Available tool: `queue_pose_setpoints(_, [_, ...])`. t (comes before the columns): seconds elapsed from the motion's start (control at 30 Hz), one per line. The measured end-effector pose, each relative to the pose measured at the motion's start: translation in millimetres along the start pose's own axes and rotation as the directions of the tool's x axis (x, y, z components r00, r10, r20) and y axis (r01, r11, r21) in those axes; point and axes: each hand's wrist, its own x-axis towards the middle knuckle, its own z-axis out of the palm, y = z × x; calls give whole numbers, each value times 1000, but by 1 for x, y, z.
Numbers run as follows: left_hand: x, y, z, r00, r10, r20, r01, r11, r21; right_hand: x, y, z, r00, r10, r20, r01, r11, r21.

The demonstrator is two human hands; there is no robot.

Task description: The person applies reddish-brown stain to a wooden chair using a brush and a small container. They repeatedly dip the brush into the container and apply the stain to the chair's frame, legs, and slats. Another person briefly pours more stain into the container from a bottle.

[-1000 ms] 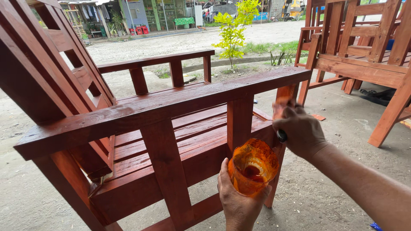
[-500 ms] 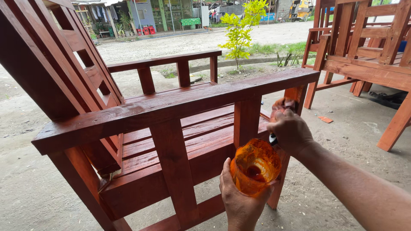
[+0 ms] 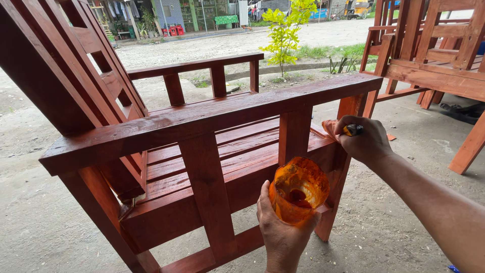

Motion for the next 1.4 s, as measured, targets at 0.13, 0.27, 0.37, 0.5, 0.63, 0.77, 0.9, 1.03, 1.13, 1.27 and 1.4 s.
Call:
queue_pose_setpoints(0.13, [1,-3,-4,1000,-9,27,10,999,-34,-56,18,14,932,-273,-240,290,956,39])
queue_pose_setpoints(0.27, [-1,-9,-7,999,9,32,-7,999,-49,-108,44,34,893,-340,-294,324,940,-104])
queue_pose_setpoints(0.37, [-2,-12,-6,999,32,37,-29,996,-85,-131,57,51,948,-231,-221,225,973,-53])
queue_pose_setpoints(0.5, [-3,-13,-7,998,16,58,-8,992,-123,-166,65,67,936,-310,-165,297,950,-96])
queue_pose_setpoints(0.63, [-4,-13,-13,999,13,45,-9,995,-97,-178,72,86,994,-108,16,108,994,-11])
queue_pose_setpoints(0.77, [-3,-14,-18,998,3,59,4,995,-104,-165,74,92,992,70,101,-92,970,223])
queue_pose_setpoints(0.9, [-3,-17,-23,998,10,62,-1,989,-148,-148,57,98,882,423,208,-469,830,303])
queue_pose_setpoints(1.03, [-2,-19,-24,998,32,51,-28,997,-76,-142,31,113,759,520,393,-651,608,454])
queue_pose_setpoints(1.13, [-3,-19,-23,998,30,60,-26,997,-77,-138,22,114,670,486,561,-741,480,469])
queue_pose_setpoints(1.27, [-1,-20,-26,998,56,36,-52,995,-81,-132,32,105,675,552,489,-737,519,432])
queue_pose_setpoints(1.4, [-1,-22,-35,998,62,11,-61,994,-92,-150,51,104,860,470,200,-474,880,-30])
